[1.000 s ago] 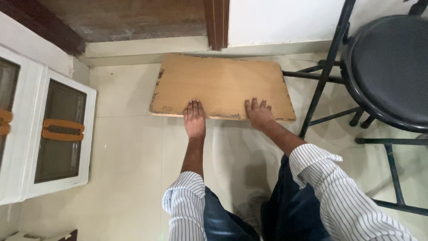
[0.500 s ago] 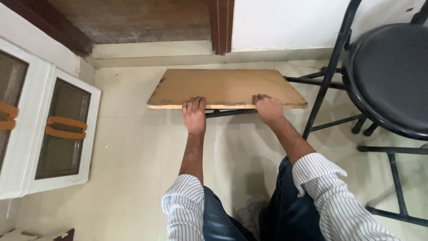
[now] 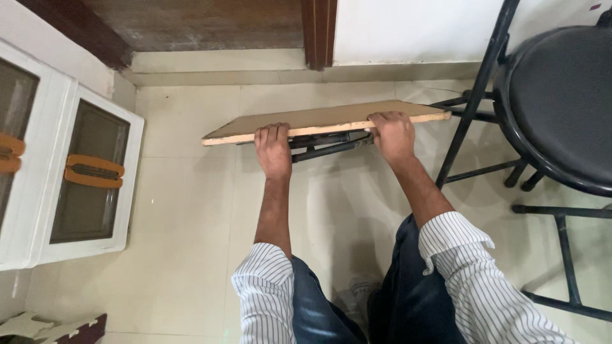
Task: The person opens a plastic storage cabinet, then picks up a folded brown plastic stool and unfolds it on the floor. They then pick up a small table, flip it over, and begin unfolding its metal legs.
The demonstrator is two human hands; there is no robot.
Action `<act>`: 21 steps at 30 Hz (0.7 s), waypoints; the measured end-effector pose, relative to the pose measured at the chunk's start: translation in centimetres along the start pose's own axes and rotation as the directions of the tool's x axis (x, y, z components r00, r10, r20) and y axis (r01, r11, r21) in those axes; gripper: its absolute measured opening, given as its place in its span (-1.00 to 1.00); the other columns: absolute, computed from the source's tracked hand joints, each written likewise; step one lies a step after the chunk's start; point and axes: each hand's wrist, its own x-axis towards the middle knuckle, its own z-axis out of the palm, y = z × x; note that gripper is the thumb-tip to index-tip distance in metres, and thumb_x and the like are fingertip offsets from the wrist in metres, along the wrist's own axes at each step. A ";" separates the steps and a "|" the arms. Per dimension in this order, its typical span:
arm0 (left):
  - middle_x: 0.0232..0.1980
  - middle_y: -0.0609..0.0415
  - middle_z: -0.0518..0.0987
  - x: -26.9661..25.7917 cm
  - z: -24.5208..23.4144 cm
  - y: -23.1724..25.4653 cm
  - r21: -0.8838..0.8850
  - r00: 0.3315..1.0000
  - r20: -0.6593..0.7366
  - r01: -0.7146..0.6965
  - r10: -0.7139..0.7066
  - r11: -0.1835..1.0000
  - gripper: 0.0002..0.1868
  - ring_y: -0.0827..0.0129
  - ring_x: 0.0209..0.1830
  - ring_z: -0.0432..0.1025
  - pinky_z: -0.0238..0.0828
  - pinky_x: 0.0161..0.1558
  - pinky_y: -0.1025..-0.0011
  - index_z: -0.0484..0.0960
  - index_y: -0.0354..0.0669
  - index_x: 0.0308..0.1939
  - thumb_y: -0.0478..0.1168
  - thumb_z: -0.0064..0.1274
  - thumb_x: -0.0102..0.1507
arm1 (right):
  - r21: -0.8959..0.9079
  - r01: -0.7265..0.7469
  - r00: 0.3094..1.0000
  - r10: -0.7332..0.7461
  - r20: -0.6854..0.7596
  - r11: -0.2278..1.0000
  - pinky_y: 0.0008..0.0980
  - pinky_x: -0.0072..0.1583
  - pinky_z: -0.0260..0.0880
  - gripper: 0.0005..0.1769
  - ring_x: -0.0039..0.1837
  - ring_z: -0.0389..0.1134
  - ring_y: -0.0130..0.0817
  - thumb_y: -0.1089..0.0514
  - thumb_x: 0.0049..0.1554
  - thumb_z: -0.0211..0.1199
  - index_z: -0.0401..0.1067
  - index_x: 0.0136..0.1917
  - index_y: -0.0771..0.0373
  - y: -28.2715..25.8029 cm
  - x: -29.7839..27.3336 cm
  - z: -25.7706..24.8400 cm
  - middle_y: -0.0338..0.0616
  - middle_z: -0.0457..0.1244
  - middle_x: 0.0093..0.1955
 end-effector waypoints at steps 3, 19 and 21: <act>-0.01 0.05 0.62 0.3 -0.9 0.4 -0.033 0.999 -0.026 0.025 -0.026 0.999 -0.78 0.16 0.13 0.45 0.28 0.38 0.07 0.63 -0.18 -0.05 -0.40 0.11 0.22 | 0.030 0.041 0.996 -0.039 -0.075 0.999 -0.06 0.11 0.32 -0.71 0.07 0.40 -0.05 0.27 -0.04 0.48 0.55 -0.02 0.26 -0.5 -0.2 -0.4 -0.07 0.40 -0.07; 0.02 0.04 0.60 3.1 -6.2 0.4 -0.071 0.994 -0.062 0.082 -0.086 0.994 -0.72 0.13 0.19 0.42 0.21 0.44 0.01 0.63 -0.18 -0.05 -0.43 0.20 0.17 | 0.100 0.186 0.955 -0.155 -0.255 0.978 -0.14 0.18 0.17 -0.69 0.07 0.32 -0.18 0.30 -0.03 0.50 0.57 0.02 0.27 -3.7 2.3 -2.8 -0.17 0.39 -0.04; 0.02 0.04 0.60 2.9 -6.5 0.0 -0.081 0.995 -0.039 0.088 -0.092 0.993 -0.72 0.14 0.18 0.42 0.22 0.44 0.02 0.63 -0.19 -0.04 -0.43 0.20 0.17 | 0.115 0.182 0.960 -0.151 -0.235 0.977 -0.12 0.20 0.15 -0.68 0.07 0.31 -0.17 0.28 -0.03 0.51 0.56 0.02 0.26 -4.0 2.4 -2.7 -0.17 0.39 -0.03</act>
